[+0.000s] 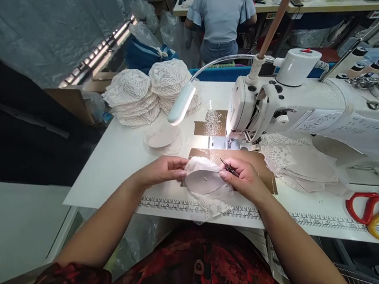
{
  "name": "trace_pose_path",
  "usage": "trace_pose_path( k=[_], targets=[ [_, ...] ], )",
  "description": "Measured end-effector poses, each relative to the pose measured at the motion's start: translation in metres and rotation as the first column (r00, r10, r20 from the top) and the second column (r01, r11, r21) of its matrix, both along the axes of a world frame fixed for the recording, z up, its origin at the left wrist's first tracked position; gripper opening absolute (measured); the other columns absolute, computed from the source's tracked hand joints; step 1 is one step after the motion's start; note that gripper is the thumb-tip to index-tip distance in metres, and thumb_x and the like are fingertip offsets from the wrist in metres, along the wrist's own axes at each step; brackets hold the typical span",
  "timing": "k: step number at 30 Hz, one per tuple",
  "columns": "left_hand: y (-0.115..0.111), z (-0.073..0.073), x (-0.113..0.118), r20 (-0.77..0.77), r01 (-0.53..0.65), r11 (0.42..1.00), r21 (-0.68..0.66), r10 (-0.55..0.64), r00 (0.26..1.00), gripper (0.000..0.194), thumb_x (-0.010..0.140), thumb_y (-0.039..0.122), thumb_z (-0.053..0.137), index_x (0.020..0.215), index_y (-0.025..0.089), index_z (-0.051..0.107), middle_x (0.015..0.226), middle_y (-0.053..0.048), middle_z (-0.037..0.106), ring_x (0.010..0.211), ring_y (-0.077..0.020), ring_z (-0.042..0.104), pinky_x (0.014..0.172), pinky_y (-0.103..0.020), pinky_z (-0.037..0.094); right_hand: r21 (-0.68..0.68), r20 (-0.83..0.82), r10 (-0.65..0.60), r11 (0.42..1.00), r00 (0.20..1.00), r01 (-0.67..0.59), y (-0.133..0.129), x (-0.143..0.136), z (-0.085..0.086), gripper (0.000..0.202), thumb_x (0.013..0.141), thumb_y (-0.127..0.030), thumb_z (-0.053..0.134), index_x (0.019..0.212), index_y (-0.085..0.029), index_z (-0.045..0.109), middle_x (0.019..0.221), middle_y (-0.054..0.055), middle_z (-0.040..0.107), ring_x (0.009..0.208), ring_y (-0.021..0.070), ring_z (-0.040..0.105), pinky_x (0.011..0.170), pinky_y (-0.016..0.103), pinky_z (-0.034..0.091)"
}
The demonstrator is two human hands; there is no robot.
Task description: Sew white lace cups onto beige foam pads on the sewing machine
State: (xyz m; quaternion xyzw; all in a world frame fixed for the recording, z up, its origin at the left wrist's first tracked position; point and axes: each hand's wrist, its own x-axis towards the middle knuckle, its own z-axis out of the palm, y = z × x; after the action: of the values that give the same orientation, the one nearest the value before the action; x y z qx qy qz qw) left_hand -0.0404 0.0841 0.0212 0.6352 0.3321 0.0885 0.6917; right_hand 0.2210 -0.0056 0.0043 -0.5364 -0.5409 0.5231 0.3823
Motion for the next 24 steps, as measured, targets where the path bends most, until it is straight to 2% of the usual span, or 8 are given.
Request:
trace_pose_path(
  k=[3,6,10,14,20,24],
  targets=[
    [-0.007,-0.013,0.015,0.159,-0.099,0.976,-0.192,0.130,0.979,0.040,0.072,0.042,0.079,0.098,0.012,0.069,0.082,-0.003,0.065,0.069,-0.0104,0.057,0.067,-0.023,0.045,-0.060,-0.011,0.066,0.996,0.998,-0.066,0.000,0.000,-0.001,0.025,0.082,-0.045,0.064,0.083,-0.021,0.057,0.065,-0.005,0.045,0.056,0.0100,0.038,0.052,0.023,0.030],
    [-0.011,-0.017,0.027,0.221,-0.183,0.956,-0.228,0.234,0.947,0.033,0.069,0.037,0.082,0.086,0.011,0.069,0.078,-0.002,0.064,0.071,-0.0104,0.057,0.068,-0.022,0.044,-0.046,0.086,0.136,0.990,0.987,-0.132,0.000,0.001,-0.003,0.025,0.083,-0.043,0.063,0.080,-0.019,0.059,0.068,-0.003,0.048,0.061,0.0113,0.041,0.056,0.024,0.032],
    [-0.010,-0.015,0.030,0.265,-0.196,0.972,-0.127,0.223,0.938,0.028,0.072,0.034,0.081,0.086,0.012,0.070,0.078,-0.001,0.064,0.073,-0.0099,0.056,0.069,-0.021,0.042,-0.023,0.183,0.128,0.992,0.975,-0.126,0.002,0.001,-0.005,0.027,0.085,-0.044,0.060,0.076,-0.019,0.059,0.065,-0.003,0.047,0.060,0.0113,0.039,0.055,0.025,0.030],
    [-0.011,-0.014,0.030,0.244,-0.202,0.979,-0.009,0.198,0.949,0.026,0.078,0.035,0.076,0.089,0.012,0.071,0.081,-0.002,0.064,0.075,-0.0109,0.054,0.070,-0.022,0.041,0.002,0.237,0.126,0.991,0.963,-0.130,0.002,0.003,-0.007,0.024,0.086,-0.042,0.059,0.078,-0.019,0.060,0.065,-0.003,0.047,0.060,0.0114,0.040,0.056,0.025,0.030],
    [-0.011,-0.020,0.033,0.244,-0.230,0.969,0.084,0.204,0.948,0.026,0.079,0.036,0.073,0.087,0.011,0.071,0.082,-0.004,0.065,0.076,-0.0128,0.056,0.071,-0.024,0.044,0.027,0.277,0.129,0.990,0.952,-0.142,0.003,0.002,-0.006,0.020,0.086,-0.038,0.057,0.078,-0.020,0.060,0.065,-0.003,0.047,0.060,0.0115,0.040,0.056,0.025,0.031],
    [-0.006,-0.020,0.027,0.179,-0.212,0.946,0.245,0.171,0.969,0.026,0.082,0.036,0.069,0.091,0.011,0.071,0.083,-0.004,0.065,0.074,-0.0125,0.056,0.068,-0.023,0.043,0.048,0.315,0.121,0.989,0.941,-0.143,0.003,0.002,-0.006,0.020,0.086,-0.036,0.056,0.076,-0.020,0.059,0.066,-0.003,0.049,0.061,0.0115,0.041,0.056,0.025,0.032]
  ],
)
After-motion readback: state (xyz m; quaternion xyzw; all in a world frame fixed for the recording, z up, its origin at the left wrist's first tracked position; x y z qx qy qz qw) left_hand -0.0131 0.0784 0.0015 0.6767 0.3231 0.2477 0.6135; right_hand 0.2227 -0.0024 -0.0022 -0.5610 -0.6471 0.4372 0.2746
